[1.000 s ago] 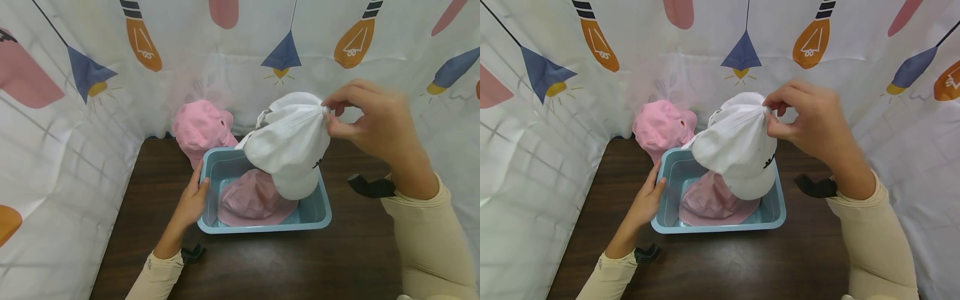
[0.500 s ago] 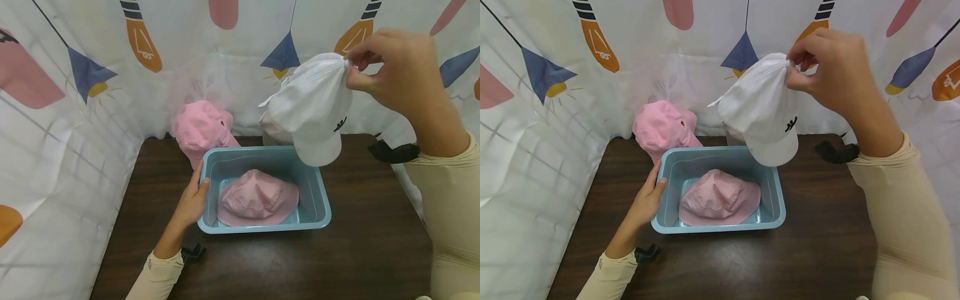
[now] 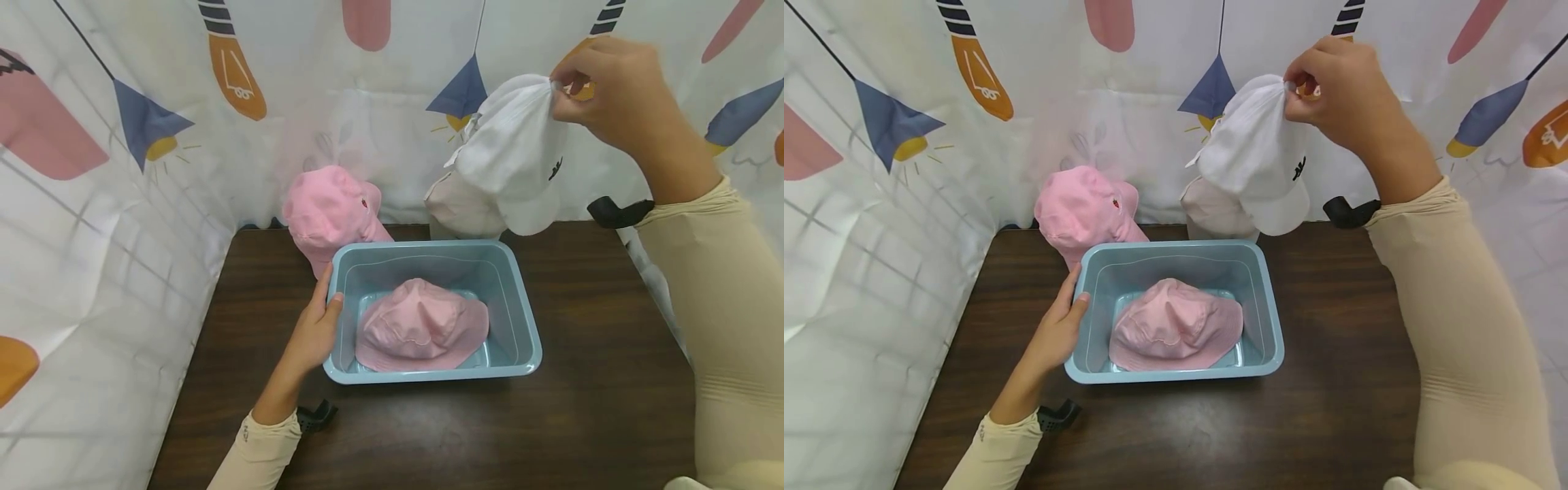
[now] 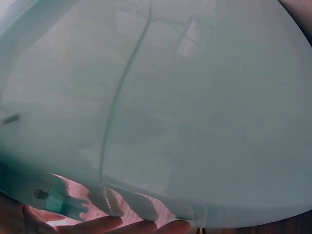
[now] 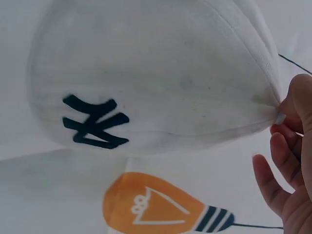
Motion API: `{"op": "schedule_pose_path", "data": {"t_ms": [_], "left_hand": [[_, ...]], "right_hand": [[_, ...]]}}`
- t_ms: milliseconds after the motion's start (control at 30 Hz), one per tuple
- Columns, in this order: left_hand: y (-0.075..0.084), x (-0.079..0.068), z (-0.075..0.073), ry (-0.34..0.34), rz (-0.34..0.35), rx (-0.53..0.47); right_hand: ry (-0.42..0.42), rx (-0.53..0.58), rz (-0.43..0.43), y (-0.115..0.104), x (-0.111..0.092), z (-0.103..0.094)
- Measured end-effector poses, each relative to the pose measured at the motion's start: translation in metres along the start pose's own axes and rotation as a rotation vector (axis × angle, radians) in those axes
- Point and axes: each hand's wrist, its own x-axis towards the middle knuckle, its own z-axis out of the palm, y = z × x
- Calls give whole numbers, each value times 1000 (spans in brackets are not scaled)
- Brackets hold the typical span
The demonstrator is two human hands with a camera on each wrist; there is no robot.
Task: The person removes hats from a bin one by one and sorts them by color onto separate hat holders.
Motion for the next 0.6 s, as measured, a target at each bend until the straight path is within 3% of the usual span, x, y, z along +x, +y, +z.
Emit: {"op": "schedule_pose_path", "data": {"t_ms": [167, 600], "left_hand": [[-1, 0, 1, -1, -2, 2], [-1, 3, 5, 1, 24, 0]], "right_hand": [[1, 21, 1, 0, 1, 24], [-127, 124, -53, -17, -5, 67]]}}
